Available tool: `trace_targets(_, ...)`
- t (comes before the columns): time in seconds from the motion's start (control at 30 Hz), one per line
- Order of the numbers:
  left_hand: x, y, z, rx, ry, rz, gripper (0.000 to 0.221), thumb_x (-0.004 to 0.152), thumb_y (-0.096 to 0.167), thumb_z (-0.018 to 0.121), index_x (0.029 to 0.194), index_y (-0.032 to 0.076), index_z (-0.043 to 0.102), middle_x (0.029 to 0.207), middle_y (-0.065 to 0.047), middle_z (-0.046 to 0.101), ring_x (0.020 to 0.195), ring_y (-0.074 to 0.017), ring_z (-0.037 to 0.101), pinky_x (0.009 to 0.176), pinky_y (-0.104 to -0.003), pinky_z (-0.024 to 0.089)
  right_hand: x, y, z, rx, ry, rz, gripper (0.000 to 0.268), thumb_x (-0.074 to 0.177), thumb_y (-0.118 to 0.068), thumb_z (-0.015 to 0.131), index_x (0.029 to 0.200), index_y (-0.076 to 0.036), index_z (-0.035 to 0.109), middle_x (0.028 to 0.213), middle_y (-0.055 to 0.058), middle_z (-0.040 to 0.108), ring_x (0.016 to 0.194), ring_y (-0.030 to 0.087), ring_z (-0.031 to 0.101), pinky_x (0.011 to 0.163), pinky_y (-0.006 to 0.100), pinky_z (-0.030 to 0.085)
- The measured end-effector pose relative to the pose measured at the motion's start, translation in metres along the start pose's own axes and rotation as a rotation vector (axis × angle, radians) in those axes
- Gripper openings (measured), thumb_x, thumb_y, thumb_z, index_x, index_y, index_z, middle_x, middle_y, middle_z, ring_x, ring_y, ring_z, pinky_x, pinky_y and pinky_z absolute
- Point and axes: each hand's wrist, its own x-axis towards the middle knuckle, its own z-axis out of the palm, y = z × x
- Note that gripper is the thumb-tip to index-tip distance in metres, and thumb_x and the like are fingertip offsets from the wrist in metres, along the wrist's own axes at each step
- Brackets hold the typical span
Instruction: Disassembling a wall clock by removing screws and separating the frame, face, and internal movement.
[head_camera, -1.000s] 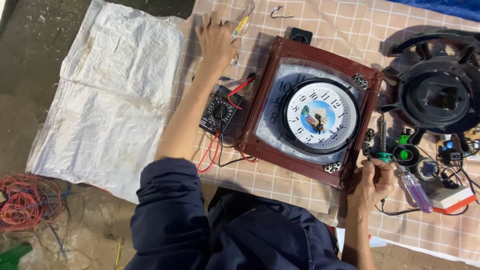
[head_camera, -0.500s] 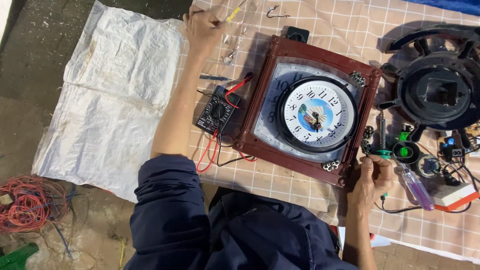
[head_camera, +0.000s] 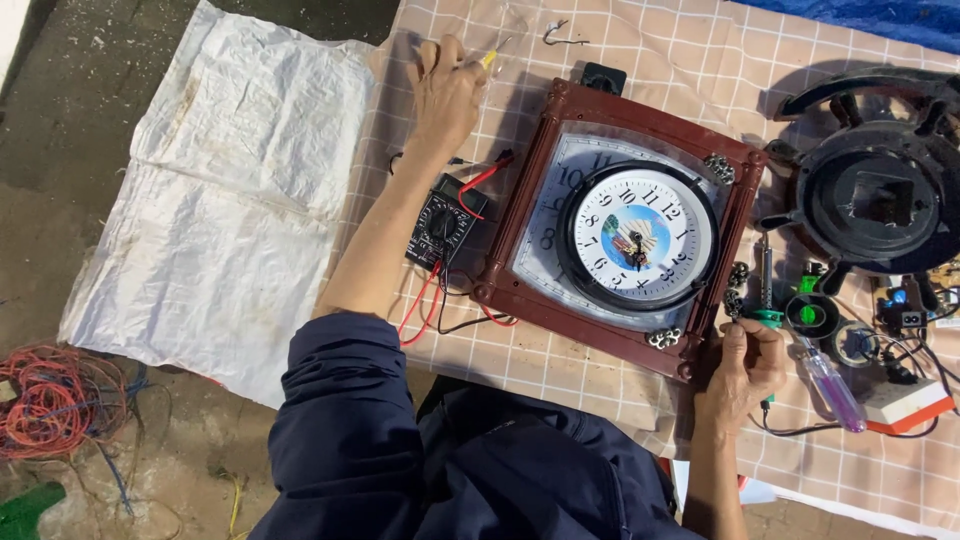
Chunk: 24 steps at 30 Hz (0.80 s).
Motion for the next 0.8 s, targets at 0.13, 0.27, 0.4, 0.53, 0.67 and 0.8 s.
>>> trace_targets(0.13, 0.002, -0.005, 0.002, 0.115, -0.073, 0.082, 0.016, 0.069, 0.017, 0.074, 0.077, 0.007, 0.065, 0.091, -0.004, 0.040, 0.087, -0.0247, 0.039, 0.072, -0.046, 0.038, -0.001, 0.002, -0.001, -0.019, -0.006, 0.013, 0.005, 0.093, -0.010, 0.053, 0.093, -0.004, 0.052, 0.081, 0.004, 0.050, 0.073, 0.012, 0.048, 0.067, 0.023, 0.041)
trace_targets(0.27, 0.003, -0.010, 0.007, 0.099, -0.123, 0.118, 0.021, 0.066, 0.015, 0.079, 0.062, 0.002, 0.063, 0.097, -0.006, 0.043, 0.097, -0.0278, 0.039, 0.073, -0.047, 0.049, 0.000, 0.004, -0.002, -0.075, -0.011, -0.012, 0.005, 0.092, -0.009, 0.052, 0.092, -0.004, 0.053, 0.082, 0.005, 0.051, 0.073, 0.012, 0.046, 0.068, 0.025, 0.038)
trace_targets(0.4, 0.007, -0.010, 0.014, 0.107, -0.205, 0.081, 0.013, 0.070, -0.005, 0.068, 0.059, -0.002, 0.061, 0.098, -0.008, 0.042, 0.098, -0.0310, 0.038, 0.092, -0.043, 0.038, -0.001, 0.002, -0.002, -0.038, -0.007, 0.025, 0.007, 0.092, -0.012, 0.054, 0.092, -0.005, 0.053, 0.080, 0.004, 0.052, 0.073, 0.011, 0.047, 0.069, 0.023, 0.040)
trace_targets(0.53, 0.005, -0.018, 0.019, -0.110, -0.126, 0.016, 0.011, 0.069, -0.005, 0.070, 0.066, -0.003, 0.060, 0.097, -0.008, 0.039, 0.088, -0.0222, 0.043, 0.069, -0.029, 0.055, -0.001, 0.001, -0.001, -0.001, -0.022, 0.034, 0.008, 0.092, -0.013, 0.054, 0.092, -0.005, 0.053, 0.080, 0.004, 0.052, 0.074, 0.011, 0.048, 0.069, 0.023, 0.041)
trace_targets(0.67, 0.003, -0.019, 0.009, -0.252, -0.054, 0.004, 0.023, 0.067, -0.025, 0.053, 0.071, -0.002, 0.052, 0.090, -0.010, 0.041, 0.078, -0.0226, 0.051, 0.061, -0.024, 0.059, -0.001, 0.002, -0.001, -0.019, -0.012, 0.056, 0.006, 0.091, -0.012, 0.053, 0.093, -0.005, 0.053, 0.081, 0.003, 0.052, 0.074, 0.011, 0.048, 0.068, 0.023, 0.041)
trace_targets(0.8, 0.008, -0.023, 0.006, -0.315, -0.085, -0.144, 0.046, 0.062, -0.027, 0.054, 0.097, 0.000, 0.044, 0.100, -0.017, 0.046, 0.077, -0.0243, 0.058, 0.064, -0.025, 0.061, 0.000, 0.003, -0.001, -0.025, -0.012, 0.056, 0.005, 0.092, -0.011, 0.053, 0.093, -0.006, 0.053, 0.082, 0.003, 0.052, 0.075, 0.011, 0.047, 0.069, 0.023, 0.041)
